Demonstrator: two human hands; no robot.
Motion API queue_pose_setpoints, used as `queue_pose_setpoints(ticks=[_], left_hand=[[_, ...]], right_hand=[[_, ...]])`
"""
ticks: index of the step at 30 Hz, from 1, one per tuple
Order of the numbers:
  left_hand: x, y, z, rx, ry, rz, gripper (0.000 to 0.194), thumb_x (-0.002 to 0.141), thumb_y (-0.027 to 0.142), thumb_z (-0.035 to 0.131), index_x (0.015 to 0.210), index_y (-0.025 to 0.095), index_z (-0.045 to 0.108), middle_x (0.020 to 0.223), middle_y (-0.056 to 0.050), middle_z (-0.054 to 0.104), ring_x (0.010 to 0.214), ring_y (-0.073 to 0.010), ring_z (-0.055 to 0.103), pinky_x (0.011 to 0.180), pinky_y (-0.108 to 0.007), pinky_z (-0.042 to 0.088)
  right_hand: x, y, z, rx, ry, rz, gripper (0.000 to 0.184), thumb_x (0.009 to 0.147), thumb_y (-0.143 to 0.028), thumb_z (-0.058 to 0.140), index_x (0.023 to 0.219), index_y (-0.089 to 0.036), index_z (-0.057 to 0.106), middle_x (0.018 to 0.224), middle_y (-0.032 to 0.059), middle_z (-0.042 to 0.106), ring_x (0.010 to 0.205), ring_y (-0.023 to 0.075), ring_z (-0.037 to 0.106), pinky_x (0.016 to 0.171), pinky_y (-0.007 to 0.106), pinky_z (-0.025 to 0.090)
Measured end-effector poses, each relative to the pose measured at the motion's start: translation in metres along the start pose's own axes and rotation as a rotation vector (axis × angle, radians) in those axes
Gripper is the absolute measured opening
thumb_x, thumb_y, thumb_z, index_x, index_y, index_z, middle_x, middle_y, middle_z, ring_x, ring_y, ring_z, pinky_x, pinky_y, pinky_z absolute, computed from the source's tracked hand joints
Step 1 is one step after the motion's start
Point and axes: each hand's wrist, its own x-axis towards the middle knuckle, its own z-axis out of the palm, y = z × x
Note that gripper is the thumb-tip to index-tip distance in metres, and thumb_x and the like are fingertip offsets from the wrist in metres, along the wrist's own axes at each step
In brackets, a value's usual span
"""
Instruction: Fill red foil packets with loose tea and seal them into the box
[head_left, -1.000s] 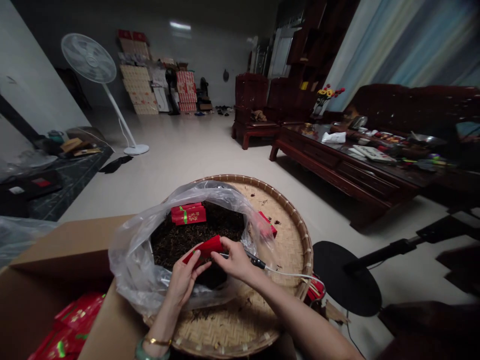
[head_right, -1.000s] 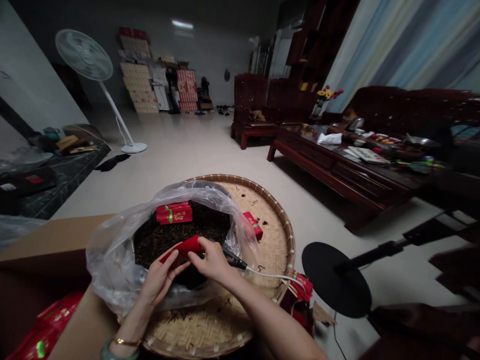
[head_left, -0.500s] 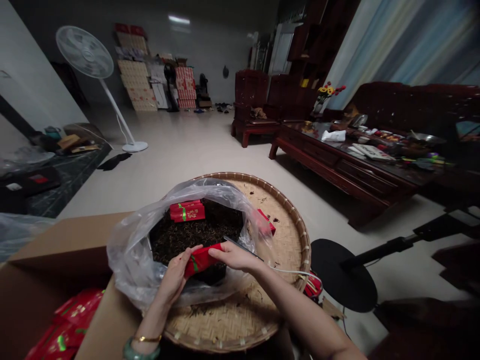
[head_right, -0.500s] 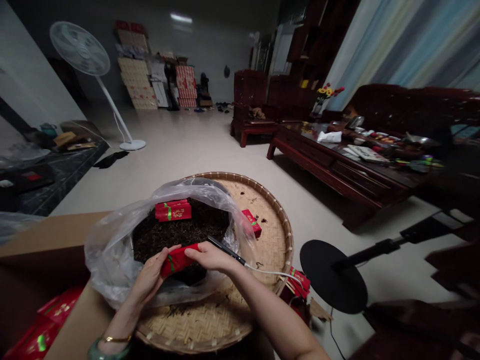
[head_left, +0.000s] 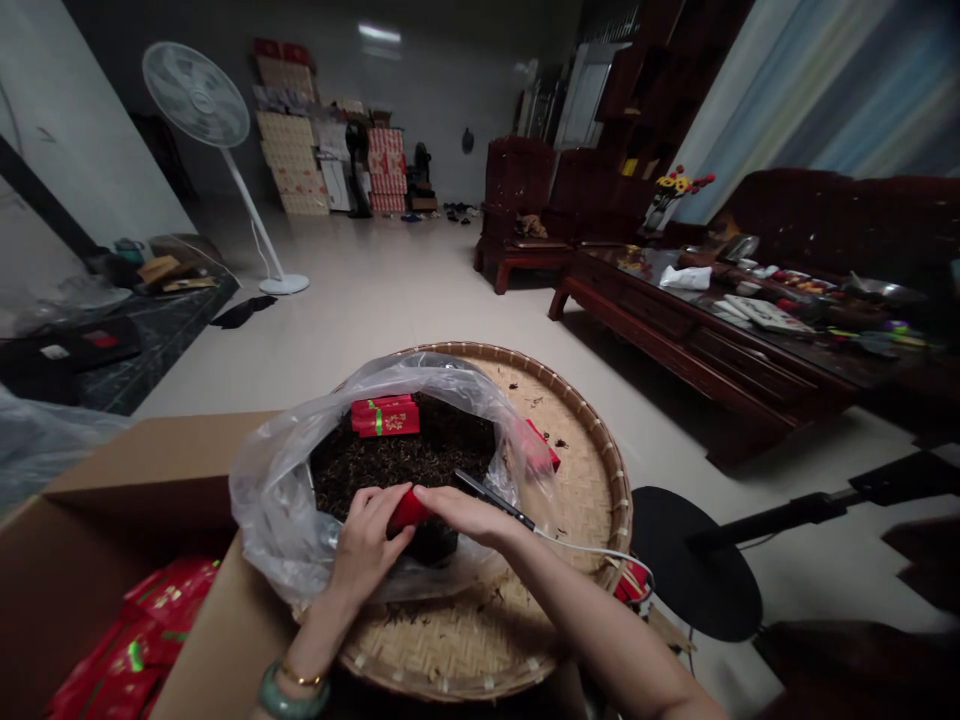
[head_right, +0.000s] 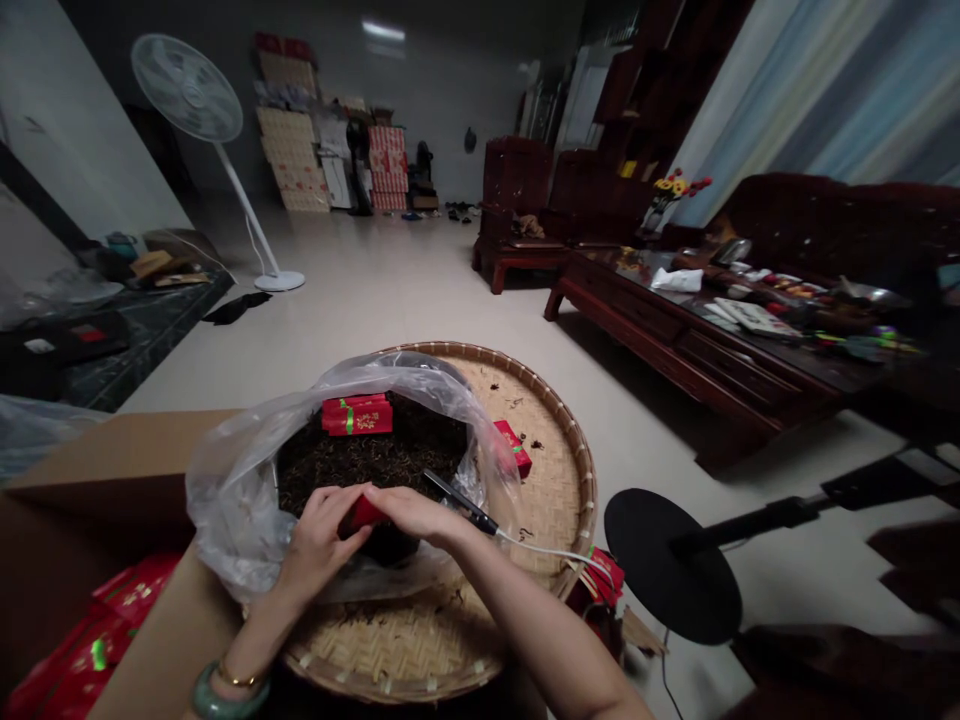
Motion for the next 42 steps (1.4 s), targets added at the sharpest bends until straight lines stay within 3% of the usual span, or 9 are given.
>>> queue_pose_setpoints(ticks=[3,5,8,12,16,21,28,35,42], left_hand=[[0.001,-0.005,-0.002,0.003,0.072,-0.047,0.037,0.076,0.024,0.064,0.113,0.021,0.062,0.098,-0.008,0.070,0.089,-0.0251,0.057,0.080,-0.039,0.050],[0.001,-0.009,-0.004,0.007,0.141,-0.098,0.033,0.076,0.026,0.064,0.108,0.020,0.063,0.097,-0.008,0.069,0.088,-0.0245,0.058,0.079,-0.038,0.050],[0.000,-0.013,-0.005,-0.018,0.245,-0.201,0.032,0.076,0.028,0.064,0.107,0.019,0.063,0.098,-0.009,0.068,0.083,-0.0227,0.059,0.067,-0.033,0.052],[-0.003,-0.017,-0.004,-0.053,0.345,-0.277,0.034,0.077,0.030,0.063,0.108,0.016,0.061,0.101,-0.010,0.066,0.083,-0.0223,0.060,0.064,-0.032,0.052],[-0.007,-0.022,-0.003,-0.055,0.369,-0.293,0.034,0.076,0.029,0.063,0.108,0.017,0.061,0.101,-0.009,0.065,0.087,-0.0231,0.060,0.071,-0.034,0.053],[-0.010,-0.025,-0.001,-0.080,0.364,-0.308,0.034,0.075,0.028,0.065,0.108,0.019,0.061,0.101,-0.009,0.066,0.091,-0.0238,0.060,0.074,-0.035,0.052],[-0.007,-0.024,0.001,-0.152,0.366,-0.352,0.033,0.073,0.027,0.065,0.106,0.020,0.063,0.100,-0.008,0.066,0.087,-0.0225,0.061,0.068,-0.033,0.053],[-0.007,-0.022,0.000,-0.127,0.359,-0.339,0.033,0.075,0.027,0.064,0.107,0.018,0.064,0.100,-0.009,0.067,0.087,-0.0221,0.060,0.067,-0.032,0.053],[-0.006,-0.021,0.001,-0.151,0.357,-0.359,0.033,0.073,0.025,0.065,0.106,0.019,0.063,0.099,-0.008,0.066,0.083,-0.0209,0.060,0.064,-0.031,0.052]], right_hand=[[0.001,-0.007,-0.011,0.053,0.058,-0.012,0.065,0.081,-0.071,0.040,0.087,-0.012,0.069,0.081,0.0063,0.069,0.084,0.0199,0.063,0.086,0.037,0.046],[0.005,-0.010,-0.022,-0.016,0.198,-0.063,0.055,0.087,-0.059,0.040,0.093,-0.013,0.068,0.086,0.0086,0.070,0.087,0.0208,0.065,0.083,0.037,0.048],[0.016,-0.008,-0.033,-0.464,0.331,-0.148,0.026,0.085,-0.029,0.053,0.104,-0.016,0.065,0.101,0.0088,0.068,0.095,0.0210,0.063,0.088,0.036,0.047],[0.037,0.005,-0.029,-1.115,0.054,-0.110,0.058,0.069,-0.003,0.059,0.125,-0.016,0.052,0.123,0.0140,0.057,0.114,0.0246,0.054,0.094,0.035,0.044],[0.057,0.012,-0.017,-1.368,-0.062,0.022,0.065,0.066,0.000,0.060,0.128,-0.016,0.047,0.119,0.0173,0.055,0.107,0.0290,0.057,0.081,0.038,0.050],[0.068,0.010,-0.015,-1.407,-0.022,0.059,0.055,0.063,-0.001,0.065,0.115,-0.008,0.049,0.108,0.0205,0.058,0.096,0.0327,0.061,0.069,0.038,0.052],[0.079,0.017,-0.024,-1.353,-0.026,0.033,0.050,0.062,-0.008,0.070,0.107,-0.017,0.051,0.102,0.0099,0.060,0.088,0.0233,0.063,0.069,0.030,0.048],[0.086,0.024,-0.035,-1.146,0.035,-0.059,0.032,0.066,-0.012,0.066,0.097,-0.018,0.056,0.093,0.0027,0.060,0.084,0.0165,0.056,0.070,0.025,0.043],[0.086,0.035,-0.035,-0.891,0.069,-0.088,0.049,0.059,-0.007,0.071,0.105,-0.019,0.061,0.097,0.0028,0.059,0.088,0.0169,0.054,0.079,0.027,0.042]])
